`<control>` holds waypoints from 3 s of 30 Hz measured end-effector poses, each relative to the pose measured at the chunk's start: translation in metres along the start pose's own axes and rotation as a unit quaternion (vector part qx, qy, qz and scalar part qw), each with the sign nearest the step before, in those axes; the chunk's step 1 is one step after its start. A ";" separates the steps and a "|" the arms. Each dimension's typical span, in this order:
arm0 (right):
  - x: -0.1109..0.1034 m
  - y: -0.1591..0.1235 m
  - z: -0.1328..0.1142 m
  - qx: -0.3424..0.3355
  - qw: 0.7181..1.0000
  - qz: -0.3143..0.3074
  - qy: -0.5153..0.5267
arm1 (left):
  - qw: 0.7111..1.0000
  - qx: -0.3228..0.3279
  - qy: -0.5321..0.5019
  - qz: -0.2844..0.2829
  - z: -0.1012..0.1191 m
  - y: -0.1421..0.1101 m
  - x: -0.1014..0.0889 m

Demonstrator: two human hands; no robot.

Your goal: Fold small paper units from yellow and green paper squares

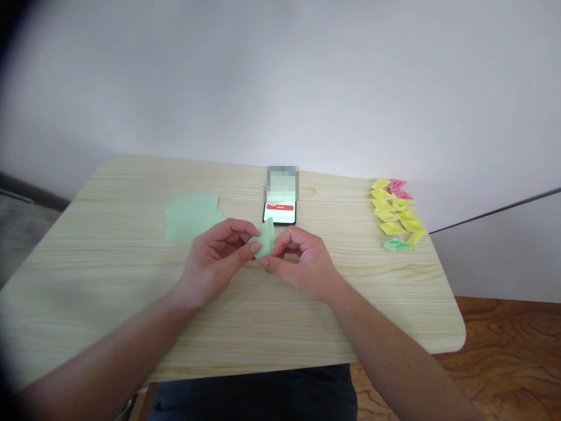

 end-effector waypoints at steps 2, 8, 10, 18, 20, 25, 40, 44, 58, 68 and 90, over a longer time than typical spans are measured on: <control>-0.003 0.001 -0.002 0.001 1.000 0.006 0.018 | 1.000 0.003 0.008 -0.013 0.000 -0.001 0.001; -0.008 0.003 -0.006 0.015 0.997 0.009 0.077 | 0.996 -0.007 -0.004 -0.084 0.002 -0.005 0.015; -0.008 0.003 -0.006 0.018 0.998 0.007 0.061 | 0.996 -0.014 -0.013 -0.084 0.002 -0.004 0.015; -0.006 0.001 -0.004 0.010 0.998 -0.006 0.060 | 0.998 0.013 -0.058 0.032 0.004 0.005 -0.006; -0.008 0.001 -0.004 0.009 0.998 0.004 0.059 | 0.997 0.009 -0.071 0.026 0.004 0.005 -0.004; -0.010 -0.001 -0.008 -0.004 0.998 0.023 0.053 | 0.993 -0.022 -0.115 -0.024 -0.001 0.004 0.008; -0.010 0.003 0.002 0.049 0.996 -0.013 0.079 | 0.996 -0.040 -0.067 -0.045 0.001 0.004 0.007; -0.010 0.003 0.003 0.054 0.996 -0.020 0.075 | 0.997 -0.040 -0.050 -0.046 0.000 0.003 0.006; -0.007 0.005 0.008 0.078 0.994 -0.026 0.068 | 0.999 -0.007 -0.010 -0.052 0.005 0.002 0.007; -0.010 0.006 0.010 0.083 0.996 -0.009 0.041 | 0.998 -0.005 0.030 -0.056 0.001 0.001 0.004; -0.014 0.004 0.007 0.081 0.997 -0.002 0.014 | 0.995 0.013 0.049 -0.083 0.005 0.000 0.009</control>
Point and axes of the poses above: each hand's wrist, its own y-axis towards the middle knuckle, its own x-axis out of the palm, z = x × y, the point moved 10 cm from there along y, towards the middle knuckle, and after that the axes turned 7 degrees about x, right-handed, at the moved point
